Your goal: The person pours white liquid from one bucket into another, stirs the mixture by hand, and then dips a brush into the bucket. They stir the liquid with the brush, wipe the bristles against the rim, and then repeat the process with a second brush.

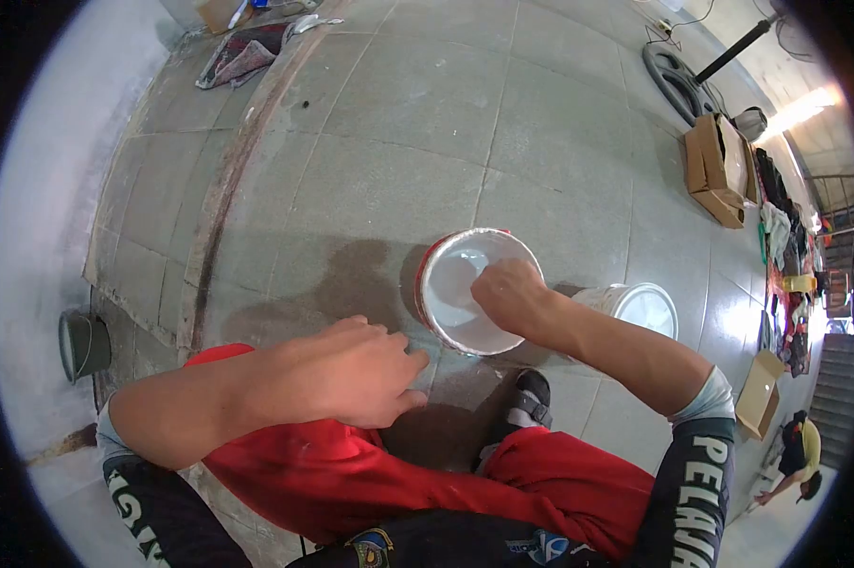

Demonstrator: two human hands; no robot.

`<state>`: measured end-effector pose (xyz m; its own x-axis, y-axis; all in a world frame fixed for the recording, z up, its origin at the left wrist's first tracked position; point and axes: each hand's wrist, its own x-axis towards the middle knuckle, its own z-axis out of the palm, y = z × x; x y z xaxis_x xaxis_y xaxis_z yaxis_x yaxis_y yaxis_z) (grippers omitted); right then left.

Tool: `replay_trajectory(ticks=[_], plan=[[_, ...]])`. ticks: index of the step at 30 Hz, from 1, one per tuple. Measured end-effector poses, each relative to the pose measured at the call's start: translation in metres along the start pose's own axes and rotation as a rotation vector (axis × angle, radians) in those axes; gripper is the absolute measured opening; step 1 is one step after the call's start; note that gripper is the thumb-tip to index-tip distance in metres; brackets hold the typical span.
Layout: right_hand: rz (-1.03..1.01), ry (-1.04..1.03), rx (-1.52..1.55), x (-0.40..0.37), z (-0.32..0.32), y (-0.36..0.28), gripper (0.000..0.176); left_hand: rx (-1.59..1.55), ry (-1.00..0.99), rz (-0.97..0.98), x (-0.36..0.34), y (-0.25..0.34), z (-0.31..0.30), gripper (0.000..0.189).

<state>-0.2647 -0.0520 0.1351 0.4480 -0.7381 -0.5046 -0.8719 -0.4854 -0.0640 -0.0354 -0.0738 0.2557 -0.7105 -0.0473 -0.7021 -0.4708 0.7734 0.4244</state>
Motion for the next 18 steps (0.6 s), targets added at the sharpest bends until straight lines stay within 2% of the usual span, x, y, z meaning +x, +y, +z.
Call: replay_trajectory(ticks=[1,3,6,10,12,13,15,18], plan=[[0.001,0.001,0.0,0.002,0.003,0.0,0.013,0.003,0.008,-0.002,0.0,0.001,0.0,0.052],[-0.022,0.192,-0.037,0.012,0.015,0.0,0.012,0.007,0.015,-0.006,0.001,0.002,-0.001,0.052],[-0.048,0.278,-0.128,0.032,0.038,0.0,0.011,0.02,0.008,-0.011,0.001,0.003,-0.001,0.053],[0.025,0.281,-0.106,0.035,0.047,-0.006,0.012,0.02,0.009,-0.007,0.001,0.002,-0.002,0.054],[0.22,0.061,-0.011,0.037,0.044,-0.01,0.014,0.012,-0.007,-0.013,0.001,0.002,-0.002,0.054],[0.22,0.062,-0.01,0.036,0.042,-0.01,0.014,0.012,-0.001,-0.012,0.002,0.001,-0.001,0.054],[0.246,-0.218,0.08,0.035,0.033,-0.008,0.018,0.012,0.001,-0.011,0.002,0.001,-0.001,0.054],[0.147,-0.302,0.209,0.028,0.015,-0.001,0.014,0.001,-0.016,-0.009,0.002,0.003,-0.004,0.053]])
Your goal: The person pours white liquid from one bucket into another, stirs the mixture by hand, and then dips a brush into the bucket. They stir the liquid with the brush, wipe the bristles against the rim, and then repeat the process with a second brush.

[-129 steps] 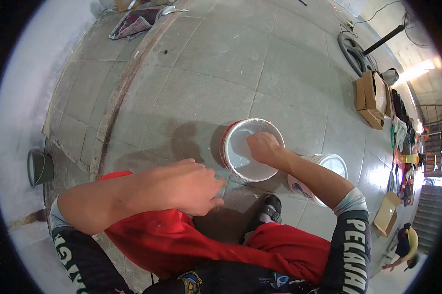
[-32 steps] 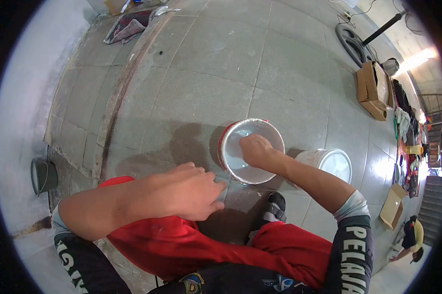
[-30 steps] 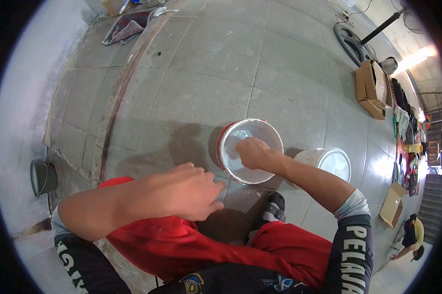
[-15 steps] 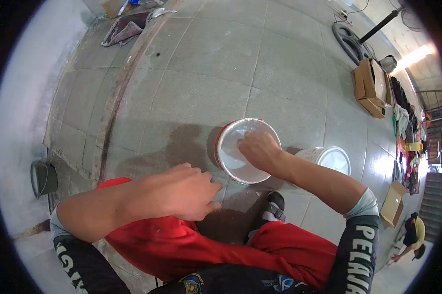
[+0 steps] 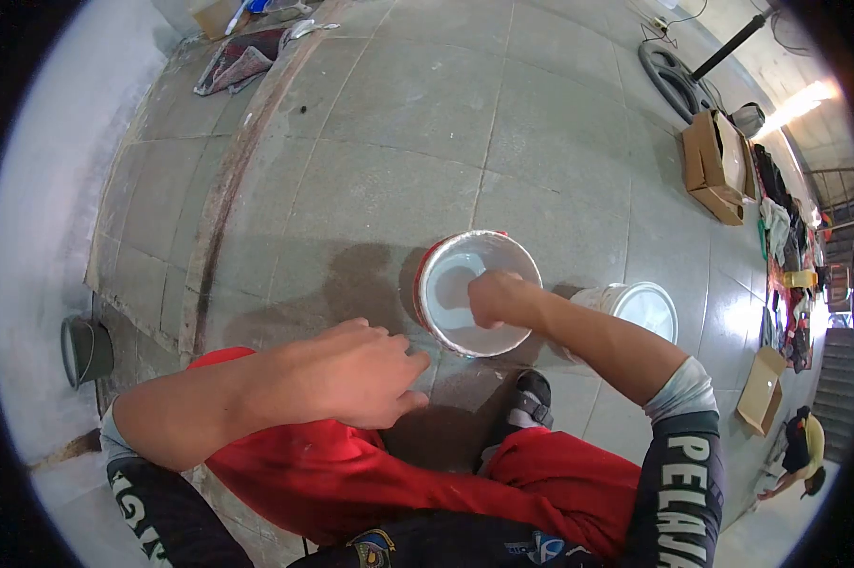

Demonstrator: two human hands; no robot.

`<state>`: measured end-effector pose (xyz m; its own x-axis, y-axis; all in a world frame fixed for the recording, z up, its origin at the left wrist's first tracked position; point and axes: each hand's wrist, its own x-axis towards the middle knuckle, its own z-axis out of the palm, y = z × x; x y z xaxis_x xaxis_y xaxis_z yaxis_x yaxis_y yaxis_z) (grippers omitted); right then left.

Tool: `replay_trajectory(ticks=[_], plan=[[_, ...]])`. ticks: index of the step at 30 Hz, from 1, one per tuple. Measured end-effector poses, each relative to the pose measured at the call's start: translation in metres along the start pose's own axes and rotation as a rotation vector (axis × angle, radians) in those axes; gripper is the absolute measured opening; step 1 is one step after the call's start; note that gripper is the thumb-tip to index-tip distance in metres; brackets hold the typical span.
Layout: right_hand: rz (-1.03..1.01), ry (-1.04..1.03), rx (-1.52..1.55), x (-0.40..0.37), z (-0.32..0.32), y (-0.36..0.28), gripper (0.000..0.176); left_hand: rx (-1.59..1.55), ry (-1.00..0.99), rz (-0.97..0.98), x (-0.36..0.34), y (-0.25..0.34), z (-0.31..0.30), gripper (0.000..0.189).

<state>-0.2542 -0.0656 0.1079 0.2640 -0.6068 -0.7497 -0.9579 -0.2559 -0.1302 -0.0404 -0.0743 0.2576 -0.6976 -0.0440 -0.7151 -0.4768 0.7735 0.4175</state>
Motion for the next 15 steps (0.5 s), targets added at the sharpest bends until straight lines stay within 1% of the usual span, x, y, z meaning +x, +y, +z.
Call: replay_trajectory(ticks=[1,2,3,4,6,7,9,10,12,15], plan=[[0.003,0.0,-0.002,0.012,0.006,0.007,0.014,0.008,0.0,-0.004,0.0,0.0,0.0,0.053],[-0.05,-0.092,0.076,0.032,0.02,0.016,0.013,0.017,0.0,-0.009,0.0,0.0,0.0,0.053],[-0.103,-0.183,0.154,0.037,0.02,0.019,0.015,0.018,0.003,-0.01,0.0,0.0,0.0,0.053],[-0.104,-0.18,0.152,0.038,0.023,0.023,0.015,0.018,0.01,-0.005,-0.001,-0.001,0.0,0.053],[-0.161,0.021,0.374,0.035,0.027,0.024,0.018,0.016,0.015,-0.001,-0.002,-0.002,0.001,0.053],[-0.163,0.02,0.374,0.021,0.017,0.02,0.018,0.008,0.012,-0.003,-0.003,-0.001,0.001,0.052],[0.028,0.18,0.632,-0.016,-0.01,0.009,0.027,-0.005,0.01,-0.005,-0.003,-0.001,0.001,0.052],[0.028,0.178,0.63,-0.016,-0.007,0.009,0.027,-0.004,0.017,-0.003,-0.004,-0.001,0.001,0.052],[0.036,0.376,0.217,-0.018,0.0,0.012,0.02,-0.004,0.024,-0.001,-0.004,-0.001,0.002,0.052],[0.033,0.369,0.218,-0.026,-0.001,0.016,0.02,-0.005,0.008,0.005,-0.003,-0.002,0.001,0.052]])
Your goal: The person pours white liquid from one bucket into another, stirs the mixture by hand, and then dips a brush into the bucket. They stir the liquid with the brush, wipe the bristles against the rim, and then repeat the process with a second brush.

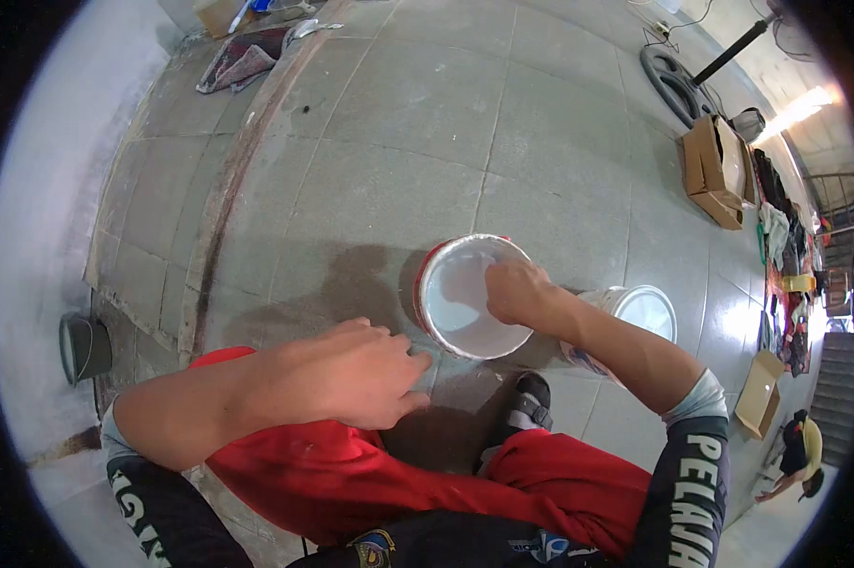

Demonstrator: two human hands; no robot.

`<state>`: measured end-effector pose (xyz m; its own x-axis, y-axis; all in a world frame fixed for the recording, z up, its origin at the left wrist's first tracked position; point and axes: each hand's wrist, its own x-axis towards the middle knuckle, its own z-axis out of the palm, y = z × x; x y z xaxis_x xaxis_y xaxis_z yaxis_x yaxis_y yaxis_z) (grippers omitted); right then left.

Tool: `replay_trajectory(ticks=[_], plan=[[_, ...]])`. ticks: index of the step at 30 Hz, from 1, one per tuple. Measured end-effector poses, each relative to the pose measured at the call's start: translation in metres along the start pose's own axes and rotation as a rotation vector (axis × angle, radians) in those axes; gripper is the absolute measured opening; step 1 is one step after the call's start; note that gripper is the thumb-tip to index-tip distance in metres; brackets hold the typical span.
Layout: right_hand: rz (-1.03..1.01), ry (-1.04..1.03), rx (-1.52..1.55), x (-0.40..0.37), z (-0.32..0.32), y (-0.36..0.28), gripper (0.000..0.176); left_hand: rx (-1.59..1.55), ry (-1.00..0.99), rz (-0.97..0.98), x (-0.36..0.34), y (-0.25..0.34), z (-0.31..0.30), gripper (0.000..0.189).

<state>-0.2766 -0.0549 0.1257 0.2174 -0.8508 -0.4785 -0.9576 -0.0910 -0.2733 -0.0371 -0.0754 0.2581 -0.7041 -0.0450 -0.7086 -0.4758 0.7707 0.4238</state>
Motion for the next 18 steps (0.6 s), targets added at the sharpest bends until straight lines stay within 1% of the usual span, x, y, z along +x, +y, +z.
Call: replay_trajectory(ticks=[1,3,5,7,9,10,12,13,15,16,18], plan=[[0.001,0.002,0.0,0.003,0.005,0.003,0.02,0.006,0.005,0.004,0.001,0.0,0.0,0.052],[-0.052,-0.013,-0.117,0.018,0.025,0.01,0.018,0.012,0.009,0.006,0.001,0.0,0.0,0.052],[-0.064,0.006,-0.088,0.027,0.037,0.007,0.017,0.003,-0.016,-0.011,0.002,0.001,-0.001,0.052],[-0.075,0.023,-0.06,0.028,0.033,-0.005,0.017,0.002,-0.017,-0.008,0.002,0.001,-0.003,0.052],[-0.14,-0.03,-0.127,0.023,0.028,-0.014,0.015,0.001,-0.017,-0.004,0.002,0.001,-0.003,0.052],[-0.139,-0.03,-0.126,0.022,0.032,-0.013,0.015,-0.001,-0.018,-0.005,0.002,0.001,-0.003,0.053],[-0.398,0.056,-0.249,0.018,0.041,-0.007,0.014,-0.003,-0.019,-0.009,0.002,0.0,-0.003,0.053],[-0.399,0.058,-0.248,0.016,0.042,-0.004,0.014,-0.005,-0.013,-0.009,0.002,0.0,-0.003,0.053],[-0.472,-0.026,-0.28,0.01,0.038,-0.001,0.013,-0.008,-0.01,-0.013,0.0,-0.002,-0.003,0.054],[-0.473,-0.027,-0.276,0.008,0.034,-0.002,0.013,-0.007,0.017,-0.004,-0.002,-0.002,-0.002,0.053],[-0.437,-0.094,-0.369,0.002,0.02,-0.001,0.013,-0.005,0.046,0.01,-0.003,-0.001,-0.002,0.053]])
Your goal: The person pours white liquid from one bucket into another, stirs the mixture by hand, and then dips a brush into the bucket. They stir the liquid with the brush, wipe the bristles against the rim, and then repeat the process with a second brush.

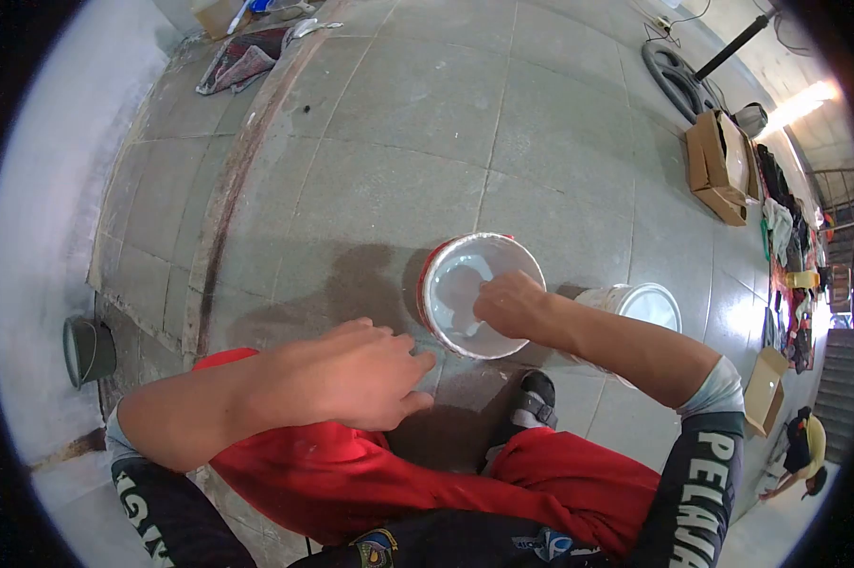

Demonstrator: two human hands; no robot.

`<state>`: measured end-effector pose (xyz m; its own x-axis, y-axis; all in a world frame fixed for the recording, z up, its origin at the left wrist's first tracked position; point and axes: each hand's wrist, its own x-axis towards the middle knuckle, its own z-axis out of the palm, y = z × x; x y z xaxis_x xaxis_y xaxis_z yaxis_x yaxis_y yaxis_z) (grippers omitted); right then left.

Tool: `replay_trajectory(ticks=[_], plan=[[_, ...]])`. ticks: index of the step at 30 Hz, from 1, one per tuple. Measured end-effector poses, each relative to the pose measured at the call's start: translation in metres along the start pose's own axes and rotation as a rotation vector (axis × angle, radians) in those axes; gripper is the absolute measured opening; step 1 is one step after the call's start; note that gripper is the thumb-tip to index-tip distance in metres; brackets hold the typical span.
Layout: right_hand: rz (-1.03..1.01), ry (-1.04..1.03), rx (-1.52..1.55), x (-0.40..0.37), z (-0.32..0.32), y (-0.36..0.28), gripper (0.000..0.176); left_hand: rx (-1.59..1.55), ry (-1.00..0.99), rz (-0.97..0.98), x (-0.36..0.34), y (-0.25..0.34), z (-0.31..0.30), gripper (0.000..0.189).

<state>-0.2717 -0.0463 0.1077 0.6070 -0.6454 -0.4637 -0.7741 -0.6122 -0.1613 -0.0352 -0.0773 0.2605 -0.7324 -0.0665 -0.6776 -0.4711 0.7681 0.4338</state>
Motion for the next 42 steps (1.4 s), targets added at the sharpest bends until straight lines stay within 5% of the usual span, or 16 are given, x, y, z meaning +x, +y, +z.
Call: replay_trajectory(ticks=[4,6,10,12,16,22,25,27,37,40,42], plan=[[-0.016,0.049,0.006,-0.003,-0.015,0.001,0.012,-0.005,0.011,0.021,0.0,-0.002,0.001,0.052],[-0.016,0.284,-0.029,0.003,-0.005,0.003,0.012,0.002,0.005,0.021,0.001,-0.001,0.001,0.052],[0.177,0.228,-0.118,0.024,0.006,-0.009,0.012,-0.007,-0.005,0.014,0.001,0.001,-0.002,0.052],[0.305,-0.04,-0.126,0.028,0.008,-0.015,0.016,-0.013,-0.014,0.01,0.001,0.001,-0.001,0.052],[0.31,-0.196,0.07,0.028,0.001,-0.01,0.018,0.011,0.036,0.013,0.001,-0.002,0.005,0.051],[0.493,-0.412,0.819,0.034,-0.014,0.017,0.026,0.02,0.004,0.008,0.0,0.002,0.0,0.052],[0.487,-0.274,0.738,0.022,-0.01,0.011,0.025,0.018,0.015,0.009,-0.002,0.001,0.001,0.052],[0.557,0.096,0.505,0.012,-0.01,0.005,0.022,0.017,0.018,0.011,-0.003,0.002,0.001,0.052],[0.426,-0.01,0.239,0.017,-0.003,0.005,0.018,0.023,-0.009,-0.001,0.001,0.004,-0.003,0.053],[0.29,0.111,0.227,0.026,0.005,0.003,0.017,0.015,-0.018,-0.01,0.002,0.004,-0.002,0.053],[0.019,0.226,0.172,0.023,0.007,0.006,0.016,0.016,-0.005,0.003,0.002,0.003,-0.001,0.054]])
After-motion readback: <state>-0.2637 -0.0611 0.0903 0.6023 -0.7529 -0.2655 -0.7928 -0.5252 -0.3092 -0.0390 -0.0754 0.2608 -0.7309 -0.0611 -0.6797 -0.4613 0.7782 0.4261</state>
